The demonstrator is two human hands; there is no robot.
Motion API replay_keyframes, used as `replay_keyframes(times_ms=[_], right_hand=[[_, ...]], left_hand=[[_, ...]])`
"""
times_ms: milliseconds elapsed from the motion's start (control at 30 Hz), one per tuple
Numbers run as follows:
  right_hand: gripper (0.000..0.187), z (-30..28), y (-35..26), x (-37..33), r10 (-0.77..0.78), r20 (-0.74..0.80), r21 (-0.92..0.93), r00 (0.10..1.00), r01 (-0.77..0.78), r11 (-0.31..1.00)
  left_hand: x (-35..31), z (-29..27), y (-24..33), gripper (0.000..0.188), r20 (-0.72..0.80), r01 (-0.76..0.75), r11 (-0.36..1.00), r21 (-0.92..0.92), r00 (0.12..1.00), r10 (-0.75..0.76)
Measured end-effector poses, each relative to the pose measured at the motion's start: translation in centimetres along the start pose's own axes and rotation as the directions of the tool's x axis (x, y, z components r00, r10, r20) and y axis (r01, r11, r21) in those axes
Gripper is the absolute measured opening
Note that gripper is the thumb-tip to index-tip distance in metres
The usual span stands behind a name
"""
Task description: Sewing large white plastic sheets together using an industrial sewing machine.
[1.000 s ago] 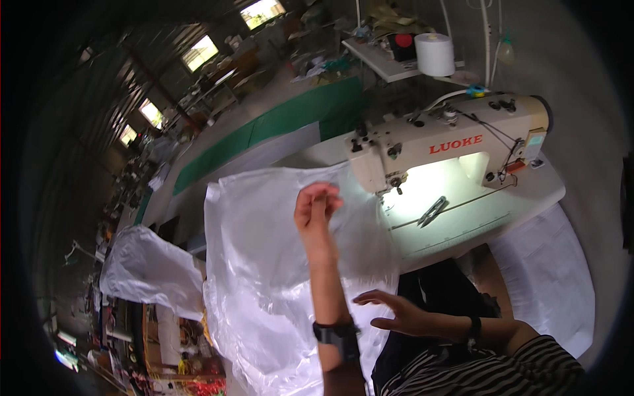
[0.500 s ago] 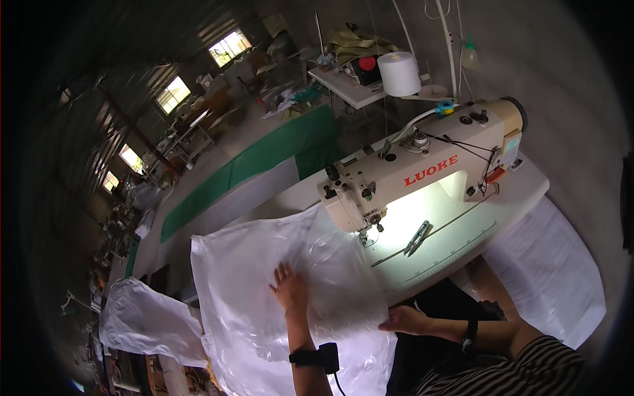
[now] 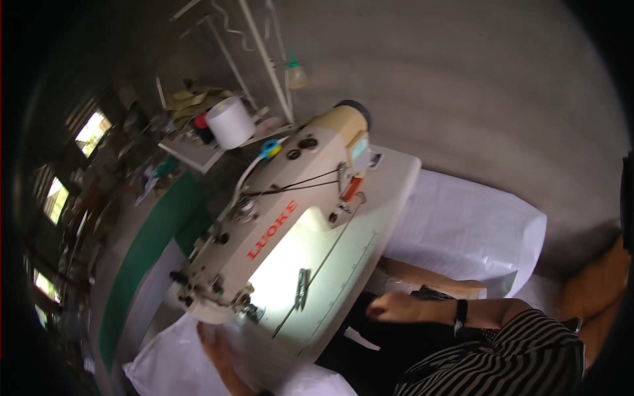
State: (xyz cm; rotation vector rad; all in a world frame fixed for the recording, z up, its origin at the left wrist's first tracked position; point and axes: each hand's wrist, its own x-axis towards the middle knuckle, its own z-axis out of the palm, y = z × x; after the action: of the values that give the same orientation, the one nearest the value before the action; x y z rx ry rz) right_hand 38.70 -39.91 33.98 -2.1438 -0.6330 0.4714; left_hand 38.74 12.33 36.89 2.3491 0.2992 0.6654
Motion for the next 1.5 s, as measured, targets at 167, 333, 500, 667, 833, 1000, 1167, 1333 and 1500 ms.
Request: replay_keyframes(times_ms=[167,333,500,667,833,1000,1167,1333,1500], right_hand=[[0.08,-6.3,13.8,-1.4,0.254,-0.401,-0.572,0.88,-0.457,0.681],[0.081,-9.8,20.5,-1.7,0.108,-0.454,-0.785,0.885,-0.454,0.422],[0.04,-11.1,24.2,-2.4,-0.172,-0.441,-0.653,0.881,-0.184,0.735],[0.023,-13.3,24.0,-3.6,-0.134,-0.497,-0.481,0.857,-0.144,0.865],[0.02,-15.7,20.9,-5.6,0.066,-0.653,-0.056,0.754,-0.135,0.989],[0.019,-16.3,18.2,-8.4,0.249,-0.675,0.179,0.694,-0.174,0.968],[0.023,-15.4,18.3,-11.5,0.431,-0.732,0.519,0.527,0.022,0.854],[0.024,-15.5,16.1,-12.2,0.485,-0.751,0.611,0.448,0.194,0.767],[0.021,-15.8,16.8,-11.7,0.594,-0.733,0.677,0.33,0.282,0.68]], left_hand=[[-8.8,0.6,13.0,0.027,-0.425,-0.146,0.932,-0.331,0.905,-0.009],[-19.3,8.4,23.2,0.024,0.055,0.01,0.774,-0.634,0.998,0.033],[-21.8,13.4,25.2,0.02,0.319,0.221,0.751,-0.623,0.948,-0.014],[-19.2,18.4,26.4,0.027,0.694,0.469,0.744,-0.476,0.72,-0.009],[-18.5,27.1,25.5,0.05,0.768,0.483,0.773,-0.411,0.641,0.008],[-19.0,35.7,27.4,0.061,0.604,0.351,0.717,-0.602,0.788,0.121],[-18.6,36.4,33.6,0.084,0.801,0.456,0.689,-0.564,0.505,0.322],[-19.8,37.2,36.2,0.069,0.649,0.199,0.745,-0.637,0.659,0.379],[-19.0,34.8,38.7,0.024,0.743,0.719,-0.218,-0.66,0.668,-0.043]])
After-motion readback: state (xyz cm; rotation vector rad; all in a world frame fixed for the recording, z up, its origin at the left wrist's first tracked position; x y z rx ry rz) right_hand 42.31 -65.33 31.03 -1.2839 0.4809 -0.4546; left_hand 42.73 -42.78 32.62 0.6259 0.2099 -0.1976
